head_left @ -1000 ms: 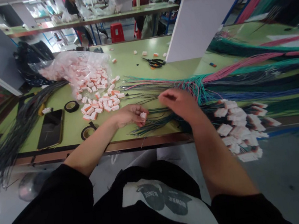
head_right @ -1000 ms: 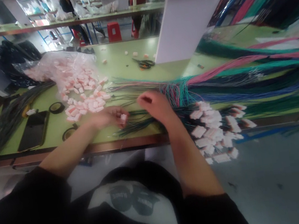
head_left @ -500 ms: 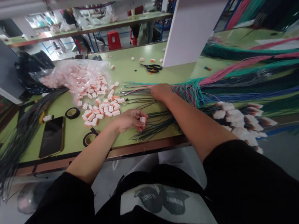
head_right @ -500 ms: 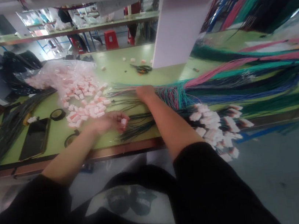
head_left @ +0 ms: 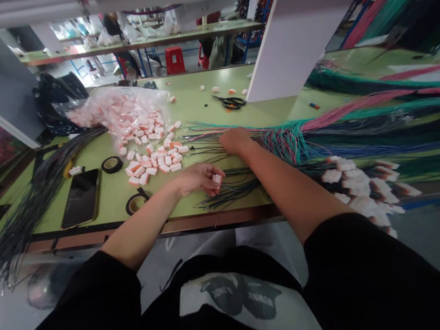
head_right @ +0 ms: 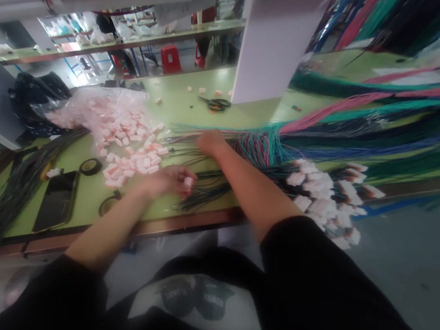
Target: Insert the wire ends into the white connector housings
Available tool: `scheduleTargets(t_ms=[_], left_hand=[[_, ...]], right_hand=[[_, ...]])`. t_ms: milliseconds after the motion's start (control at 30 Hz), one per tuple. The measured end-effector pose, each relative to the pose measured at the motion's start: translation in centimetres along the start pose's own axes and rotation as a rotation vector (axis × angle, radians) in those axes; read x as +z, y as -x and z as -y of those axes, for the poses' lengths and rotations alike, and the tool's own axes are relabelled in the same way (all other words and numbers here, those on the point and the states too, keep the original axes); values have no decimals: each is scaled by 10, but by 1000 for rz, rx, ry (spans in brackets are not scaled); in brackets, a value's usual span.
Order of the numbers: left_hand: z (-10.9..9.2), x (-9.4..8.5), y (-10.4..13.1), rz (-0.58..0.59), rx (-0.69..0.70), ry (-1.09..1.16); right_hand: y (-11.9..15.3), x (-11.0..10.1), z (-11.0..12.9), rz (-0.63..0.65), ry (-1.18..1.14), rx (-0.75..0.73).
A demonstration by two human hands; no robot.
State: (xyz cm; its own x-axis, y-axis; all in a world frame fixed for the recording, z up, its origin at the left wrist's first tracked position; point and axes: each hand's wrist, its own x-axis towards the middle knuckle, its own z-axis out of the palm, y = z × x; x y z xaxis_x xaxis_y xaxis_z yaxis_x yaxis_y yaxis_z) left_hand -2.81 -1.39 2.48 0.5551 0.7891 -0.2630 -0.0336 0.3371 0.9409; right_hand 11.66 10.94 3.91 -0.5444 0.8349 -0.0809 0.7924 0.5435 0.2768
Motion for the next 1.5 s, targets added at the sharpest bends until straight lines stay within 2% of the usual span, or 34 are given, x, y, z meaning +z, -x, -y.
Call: scheduleTargets(t_ms=[133, 233, 367, 433, 533, 633, 767, 900, 1100, 1333, 1500], left_hand=[[-2, 1, 1, -25, -18, 4], [-2, 1, 1, -53, -17, 15], [-2, -1, 0, -56, 5, 57], [-2, -2, -1, -73, 14, 77], [-1, -2, -2, -114, 23, 94], [0, -4, -4, -106, 40, 108], [2, -7, -6, -109, 83, 139], [4, -9, -10, -136, 141, 146], [5, -7, -12, -156, 186, 174], [5, -7, -10, -157, 183, 221], [7, -8, -10, -174, 173, 211]], right_hand=[[-1, 0, 3, -2, 27, 47], [-1, 1, -4, -37, -31, 112], [-2, 2, -22, -182, -445, 395], [1, 1, -26, -281, -699, 422], [10, -7, -22, -335, -984, 203], [24, -20, -6, -327, -1096, -54], [47, -32, 17, -313, -1204, -207], [69, -31, 27, -409, -1180, -206], [96, -14, 26, -514, -940, 10], [117, -4, 31, -495, -718, 197], [117, -3, 37, -471, -666, 208]])
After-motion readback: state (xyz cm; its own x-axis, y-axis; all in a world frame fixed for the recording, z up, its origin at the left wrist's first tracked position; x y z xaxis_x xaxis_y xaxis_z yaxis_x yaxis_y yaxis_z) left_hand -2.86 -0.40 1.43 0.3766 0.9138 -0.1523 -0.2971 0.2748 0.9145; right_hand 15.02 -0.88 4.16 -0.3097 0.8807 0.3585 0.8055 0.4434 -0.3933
